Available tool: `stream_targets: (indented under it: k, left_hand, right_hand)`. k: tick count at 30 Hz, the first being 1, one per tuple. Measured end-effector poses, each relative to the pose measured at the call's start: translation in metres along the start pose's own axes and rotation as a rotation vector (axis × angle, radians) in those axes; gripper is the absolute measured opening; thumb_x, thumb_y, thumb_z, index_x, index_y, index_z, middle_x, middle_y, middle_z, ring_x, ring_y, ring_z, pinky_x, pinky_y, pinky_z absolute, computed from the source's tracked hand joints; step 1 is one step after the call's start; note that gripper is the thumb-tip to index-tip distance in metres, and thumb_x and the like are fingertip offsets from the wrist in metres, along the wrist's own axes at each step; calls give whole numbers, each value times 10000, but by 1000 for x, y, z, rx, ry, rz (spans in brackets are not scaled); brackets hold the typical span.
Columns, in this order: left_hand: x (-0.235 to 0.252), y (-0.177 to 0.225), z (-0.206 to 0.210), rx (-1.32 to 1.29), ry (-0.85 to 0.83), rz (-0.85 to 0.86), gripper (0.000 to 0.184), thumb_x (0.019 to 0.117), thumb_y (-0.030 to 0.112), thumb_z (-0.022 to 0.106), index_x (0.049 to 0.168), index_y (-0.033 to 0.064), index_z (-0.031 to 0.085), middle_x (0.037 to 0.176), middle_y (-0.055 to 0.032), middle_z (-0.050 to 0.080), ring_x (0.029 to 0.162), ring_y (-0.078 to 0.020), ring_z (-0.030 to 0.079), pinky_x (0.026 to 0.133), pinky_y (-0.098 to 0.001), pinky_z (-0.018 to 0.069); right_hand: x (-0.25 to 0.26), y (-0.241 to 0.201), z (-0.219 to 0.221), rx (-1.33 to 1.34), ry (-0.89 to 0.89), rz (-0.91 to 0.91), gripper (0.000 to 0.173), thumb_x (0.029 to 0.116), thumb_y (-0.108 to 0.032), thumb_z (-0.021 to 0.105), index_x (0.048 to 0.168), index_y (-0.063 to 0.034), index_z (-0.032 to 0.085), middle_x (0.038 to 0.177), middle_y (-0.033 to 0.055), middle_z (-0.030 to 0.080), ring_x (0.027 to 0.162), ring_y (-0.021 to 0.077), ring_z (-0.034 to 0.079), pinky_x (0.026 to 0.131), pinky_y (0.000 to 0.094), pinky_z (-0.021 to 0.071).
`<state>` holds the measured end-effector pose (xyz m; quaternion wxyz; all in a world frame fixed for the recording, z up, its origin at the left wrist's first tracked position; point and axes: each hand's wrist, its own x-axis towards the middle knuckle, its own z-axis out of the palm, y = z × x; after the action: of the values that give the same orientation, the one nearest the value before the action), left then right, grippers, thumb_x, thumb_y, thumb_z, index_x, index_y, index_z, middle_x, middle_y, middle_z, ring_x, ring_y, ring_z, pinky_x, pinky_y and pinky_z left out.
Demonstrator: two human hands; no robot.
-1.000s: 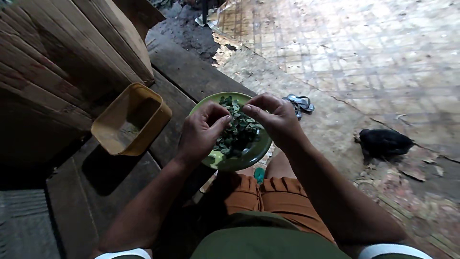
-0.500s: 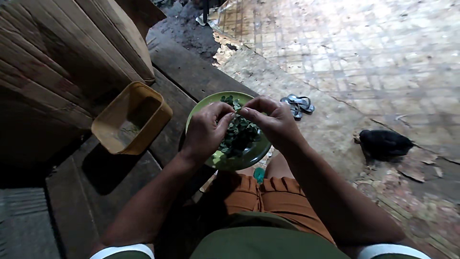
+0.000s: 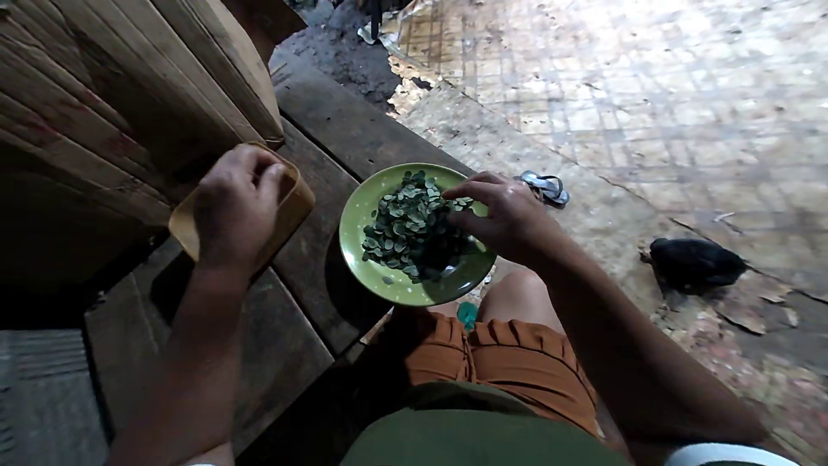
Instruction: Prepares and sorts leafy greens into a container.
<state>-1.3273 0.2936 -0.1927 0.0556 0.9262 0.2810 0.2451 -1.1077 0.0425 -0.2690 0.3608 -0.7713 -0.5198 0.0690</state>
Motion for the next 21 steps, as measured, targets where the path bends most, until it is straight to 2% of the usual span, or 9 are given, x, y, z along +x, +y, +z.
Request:
stream_targets:
  k: [2,4,6,9,12,14,16,18,21]
  left_hand:
    - [3,-19,-4,103,5,-66,332,1062,236,551,1141,-70,651,1149,-302,650,1073,-469,643,921,-655,480]
    - [4,-29,-4,175,-9,-99,401,1062,298,552,1101,-83,669,1194,-325,626,1177,-527,573,995,-698,405]
    - [2,-23,-1,157,-39,-61,342,1065,242,534,1119,-59,688,1277,-309,608,1264,-537,509,1047,-707,350]
    - [-1,3,15,1,-141,101,271,1030,117,530,1204,9,706,1320,-233,632,1286,-456,545,1059,-660,391]
    - [-3,32,39,-171,-362,201,294,1031,158,572,1283,64,689,1291,-173,661,1218,-355,616,1031,-580,474]
    - [-1,47,53,-240,-531,202,339,1040,183,585,1357,78,643,1292,-170,654,1161,-316,650,1004,-529,513]
    - [2,57,65,-217,-616,189,373,1038,193,603,1395,88,615,1331,-166,639,1206,-317,634,1036,-536,494]
    - [3,61,74,-173,-599,205,327,1033,177,607,1338,68,653,1274,-175,660,1174,-332,645,1017,-551,497]
    - [2,59,78,-192,-480,227,180,1021,154,612,1100,54,738,1082,-142,710,1007,-301,696,905,-537,550]
  right_hand:
    - [0,-3,-2,-20,-36,-12,346,948,-218,721,1286,-150,706,1234,126,667,1154,325,621,974,594,468]
    - [-2,-7,-3,-41,-52,-35,390,939,-189,733,1323,-151,681,1240,139,668,1126,328,637,947,550,507]
    - [-3,-10,-2,-82,-73,-42,423,933,-191,744,1348,-147,670,1232,143,675,1124,347,635,945,564,501]
    - [-2,-12,4,-177,-121,-54,498,918,-256,769,1389,-153,641,1232,136,688,1139,364,634,958,604,476]
    - [1,-21,12,-256,-202,-23,547,910,-284,778,1424,-208,608,1265,117,677,1177,354,620,980,603,456]
    - [2,-22,16,-253,-181,-50,410,899,-150,753,1303,-172,686,1189,127,693,1097,351,657,911,589,510]
    - [5,-20,16,-251,-125,-68,253,893,-52,723,1139,-112,733,1061,136,702,954,334,699,780,544,572]
    - [8,-16,11,-203,-128,-23,194,942,-41,661,1110,-109,731,1082,131,705,971,319,702,801,540,576]
    - [14,-14,-3,-93,-110,-24,175,967,-63,635,1102,-111,736,1064,113,710,972,276,695,851,506,565]
